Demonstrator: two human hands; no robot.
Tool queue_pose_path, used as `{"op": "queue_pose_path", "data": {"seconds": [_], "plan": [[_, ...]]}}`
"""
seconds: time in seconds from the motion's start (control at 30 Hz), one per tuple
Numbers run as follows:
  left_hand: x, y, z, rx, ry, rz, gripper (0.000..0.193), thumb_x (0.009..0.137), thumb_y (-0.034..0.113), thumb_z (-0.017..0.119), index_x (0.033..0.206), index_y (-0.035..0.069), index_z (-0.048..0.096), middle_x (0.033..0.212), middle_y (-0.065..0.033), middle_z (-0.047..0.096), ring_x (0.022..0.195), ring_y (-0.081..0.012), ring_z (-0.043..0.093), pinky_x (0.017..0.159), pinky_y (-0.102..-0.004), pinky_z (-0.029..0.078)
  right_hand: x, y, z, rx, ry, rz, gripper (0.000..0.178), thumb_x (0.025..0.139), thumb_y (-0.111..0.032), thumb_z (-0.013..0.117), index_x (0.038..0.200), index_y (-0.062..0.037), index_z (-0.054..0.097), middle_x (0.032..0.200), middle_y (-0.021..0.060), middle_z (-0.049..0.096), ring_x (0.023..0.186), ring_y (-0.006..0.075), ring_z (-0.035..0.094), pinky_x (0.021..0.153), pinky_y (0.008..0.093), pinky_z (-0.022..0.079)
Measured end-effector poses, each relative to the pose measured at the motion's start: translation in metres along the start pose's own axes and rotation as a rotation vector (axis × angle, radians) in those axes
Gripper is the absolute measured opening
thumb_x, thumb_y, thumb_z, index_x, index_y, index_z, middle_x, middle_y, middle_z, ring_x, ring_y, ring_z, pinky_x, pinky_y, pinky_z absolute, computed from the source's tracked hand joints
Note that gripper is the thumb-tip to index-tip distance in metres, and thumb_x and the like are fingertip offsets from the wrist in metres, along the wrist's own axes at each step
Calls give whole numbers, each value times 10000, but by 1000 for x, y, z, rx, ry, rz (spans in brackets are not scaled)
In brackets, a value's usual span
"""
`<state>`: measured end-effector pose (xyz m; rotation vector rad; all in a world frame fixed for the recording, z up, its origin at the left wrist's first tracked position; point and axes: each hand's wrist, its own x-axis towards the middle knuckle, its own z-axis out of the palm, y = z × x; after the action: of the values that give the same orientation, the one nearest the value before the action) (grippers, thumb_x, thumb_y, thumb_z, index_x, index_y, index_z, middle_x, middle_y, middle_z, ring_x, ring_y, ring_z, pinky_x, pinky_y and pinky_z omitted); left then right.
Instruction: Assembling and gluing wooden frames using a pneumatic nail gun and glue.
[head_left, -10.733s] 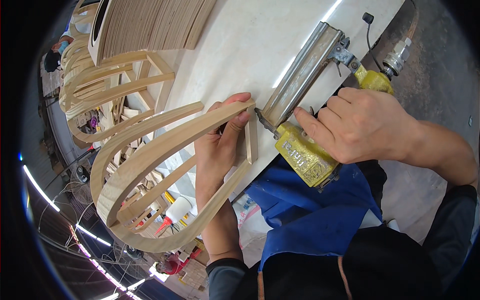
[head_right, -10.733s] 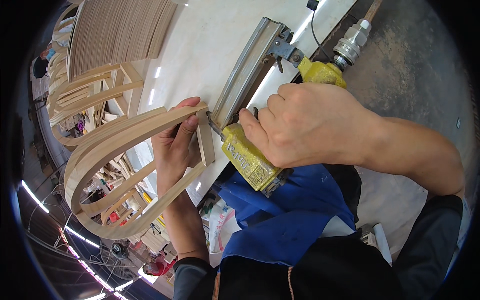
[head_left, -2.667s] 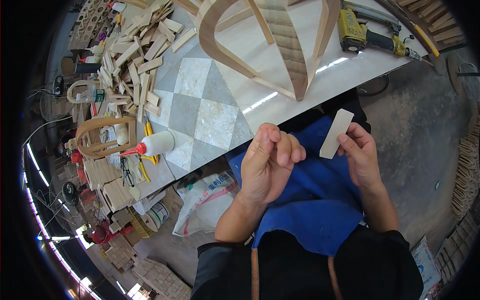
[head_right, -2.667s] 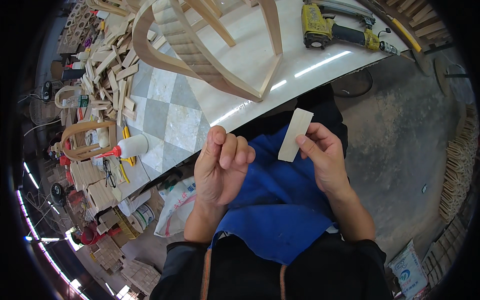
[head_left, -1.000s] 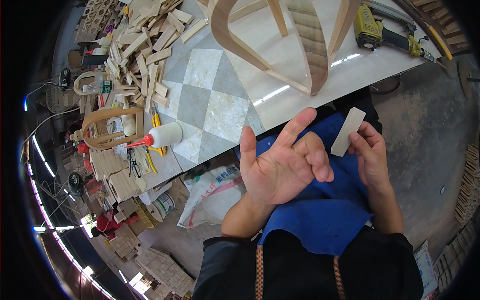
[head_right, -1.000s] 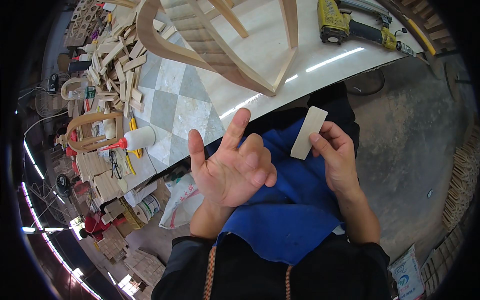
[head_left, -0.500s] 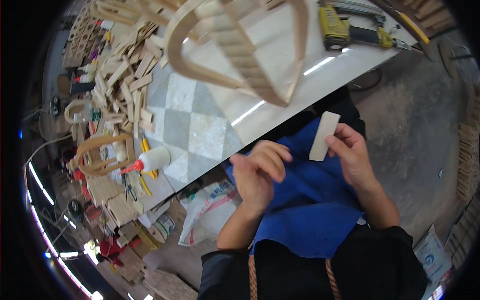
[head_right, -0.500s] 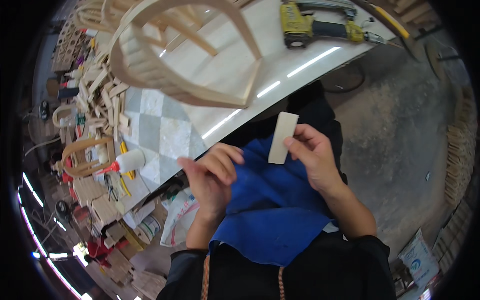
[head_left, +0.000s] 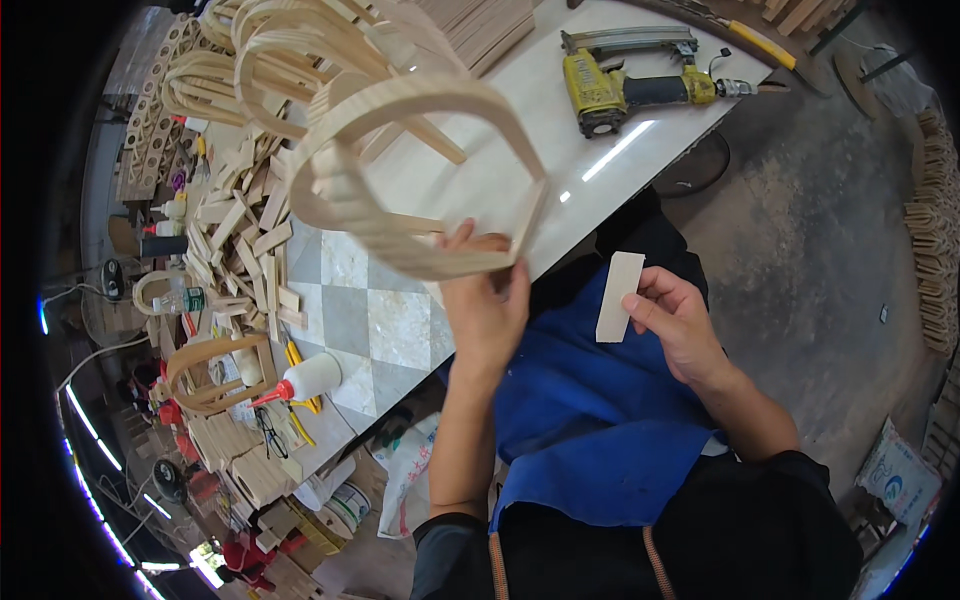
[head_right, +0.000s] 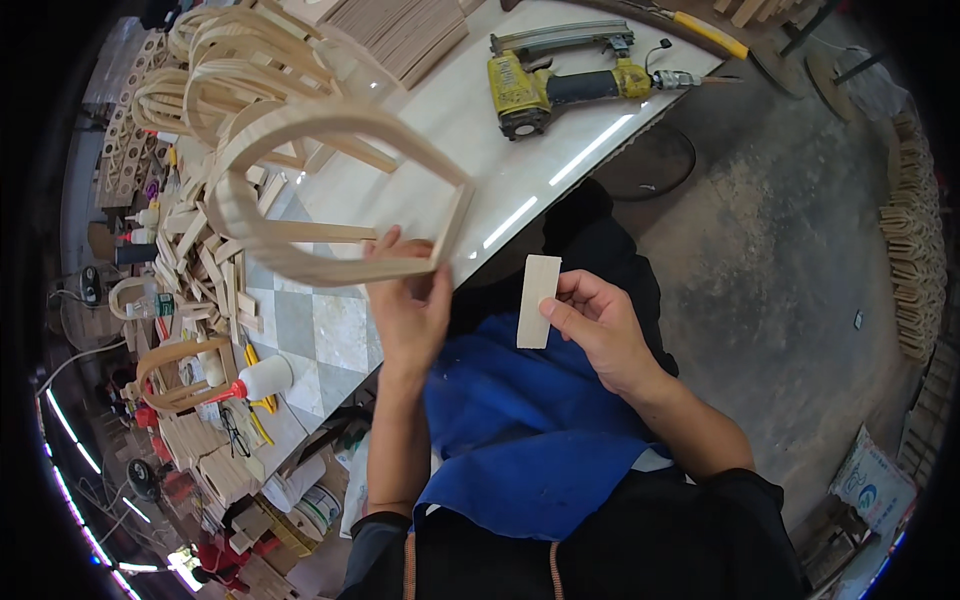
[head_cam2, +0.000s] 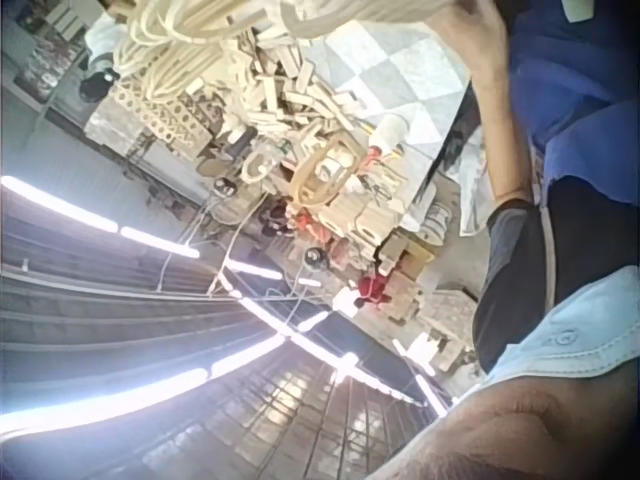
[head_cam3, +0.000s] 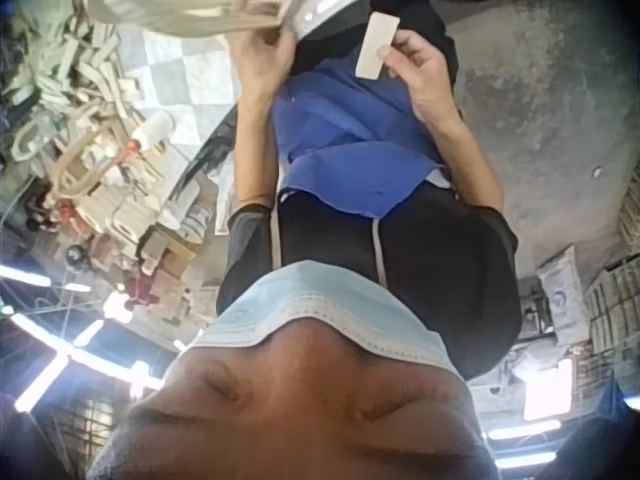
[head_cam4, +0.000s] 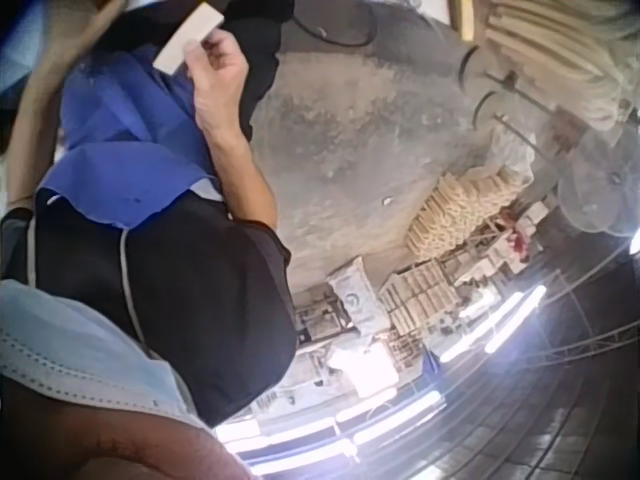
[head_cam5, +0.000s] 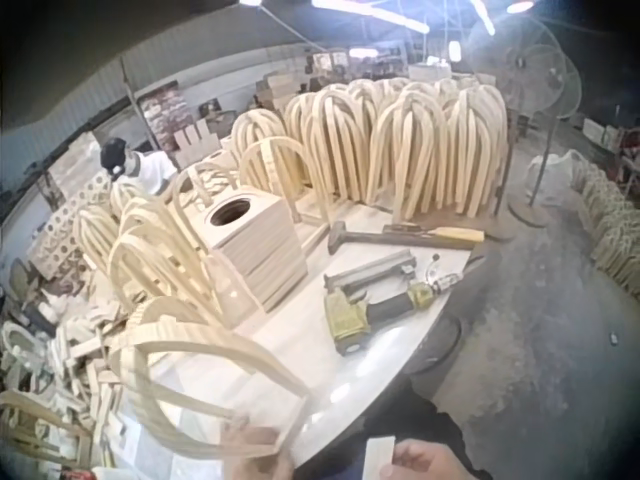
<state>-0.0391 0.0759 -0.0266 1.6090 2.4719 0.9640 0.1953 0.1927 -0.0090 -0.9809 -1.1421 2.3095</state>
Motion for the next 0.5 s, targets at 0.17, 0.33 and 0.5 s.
{"op": "queue_pose_path", "data": {"seconds": [0.17,0.33,0.5], "plan": [[-4,-20,-29,-13,145,-1,439,815,7,712,1230,55,579,1353,-187,579,1394,-391,502,1144,-476,411,2,0,-10,8,20,-31,222,1001,-62,689,1211,11,683,982,41,671,813,60,550,738,174,442],[-44,-6,-25,-6,470,-65,543,788,37,717,1292,30,515,1330,-184,532,1238,-344,536,1114,-439,434,13,2,-9,-75,32,-131,219,995,-43,681,1207,12,682,996,46,671,833,72,559,762,184,452],[-39,22,3,-36,476,119,635,787,64,742,1367,13,489,1335,-180,522,1213,-336,535,1092,-414,446,22,-3,0,-196,20,-248,213,981,-17,677,1193,5,690,1003,43,673,839,85,567,780,196,462]]}}
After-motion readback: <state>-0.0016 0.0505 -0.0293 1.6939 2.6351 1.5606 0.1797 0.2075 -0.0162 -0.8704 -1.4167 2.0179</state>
